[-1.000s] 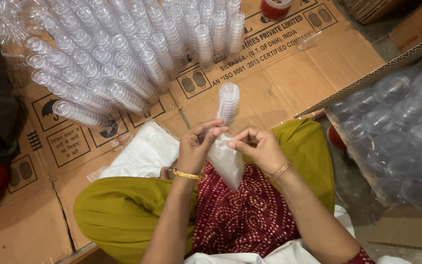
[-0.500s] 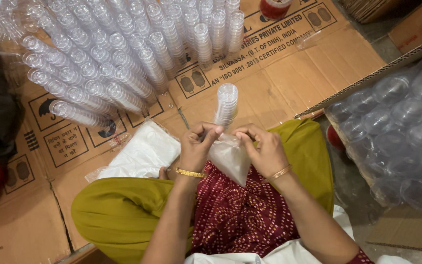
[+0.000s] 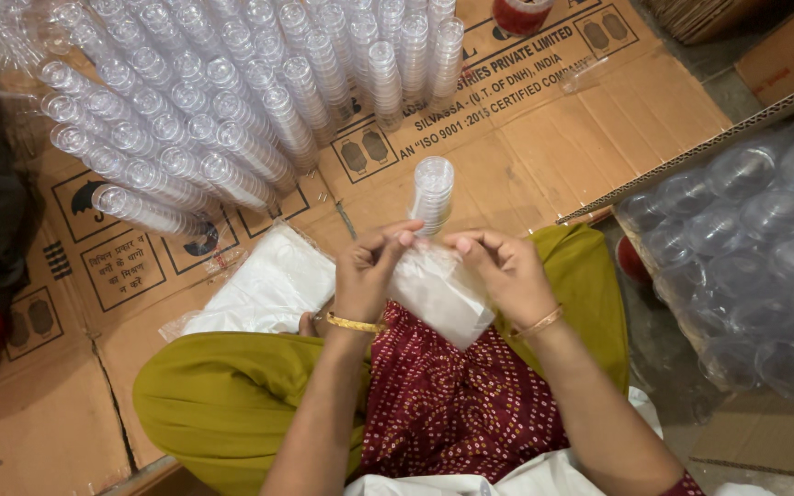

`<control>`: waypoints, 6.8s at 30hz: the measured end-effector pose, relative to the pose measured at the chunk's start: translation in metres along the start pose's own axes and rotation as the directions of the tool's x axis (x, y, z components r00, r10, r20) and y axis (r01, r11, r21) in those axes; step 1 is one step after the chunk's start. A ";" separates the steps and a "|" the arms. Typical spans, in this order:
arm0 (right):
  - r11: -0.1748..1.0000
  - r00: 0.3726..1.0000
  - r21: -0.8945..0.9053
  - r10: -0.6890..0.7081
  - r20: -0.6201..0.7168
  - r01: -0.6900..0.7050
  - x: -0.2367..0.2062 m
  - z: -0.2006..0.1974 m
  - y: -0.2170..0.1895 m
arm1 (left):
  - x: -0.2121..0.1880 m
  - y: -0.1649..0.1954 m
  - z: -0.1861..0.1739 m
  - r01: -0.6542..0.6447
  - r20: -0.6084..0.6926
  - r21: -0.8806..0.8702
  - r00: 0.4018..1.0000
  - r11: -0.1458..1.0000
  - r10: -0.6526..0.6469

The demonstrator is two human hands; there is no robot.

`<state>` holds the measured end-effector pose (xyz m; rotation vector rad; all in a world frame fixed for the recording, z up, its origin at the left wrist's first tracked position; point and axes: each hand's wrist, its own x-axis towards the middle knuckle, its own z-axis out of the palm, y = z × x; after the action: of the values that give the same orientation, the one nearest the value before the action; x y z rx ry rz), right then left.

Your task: The person sits on the floor among cartons and stacks of clear plastic cups. They take a stack of cups, slide it into a clear plastic bag, gather and twist the bag opening, tie it closed, and set the bagged stack aside with the finished bags.

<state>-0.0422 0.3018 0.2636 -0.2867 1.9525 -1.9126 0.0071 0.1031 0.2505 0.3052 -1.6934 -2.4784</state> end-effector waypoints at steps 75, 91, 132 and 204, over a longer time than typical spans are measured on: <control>0.891 0.975 -0.395 0.204 -0.089 -0.223 0.093 0.020 0.190 | 0.102 -0.136 -0.086 0.250 -0.112 0.105 0.965 0.963 -0.239; 0.998 0.609 -0.002 0.037 -0.792 -0.064 -0.134 -0.175 -0.012 | 0.071 -0.105 -0.071 0.313 -0.054 0.208 0.950 0.927 -0.308; 0.664 0.955 -0.691 -0.135 0.264 0.285 0.046 0.023 0.122 | 0.143 -0.085 -0.278 0.127 -0.388 0.871 0.771 0.474 0.506; 0.848 0.963 -0.477 -0.269 -0.010 0.232 0.061 0.066 0.010 | 0.043 -0.023 -0.079 -0.030 0.030 0.114 0.999 0.993 0.027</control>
<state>-0.0692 0.2168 0.2460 -0.6426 2.5294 -1.5730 -0.0157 0.0306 0.1971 0.2569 -1.8422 -2.3814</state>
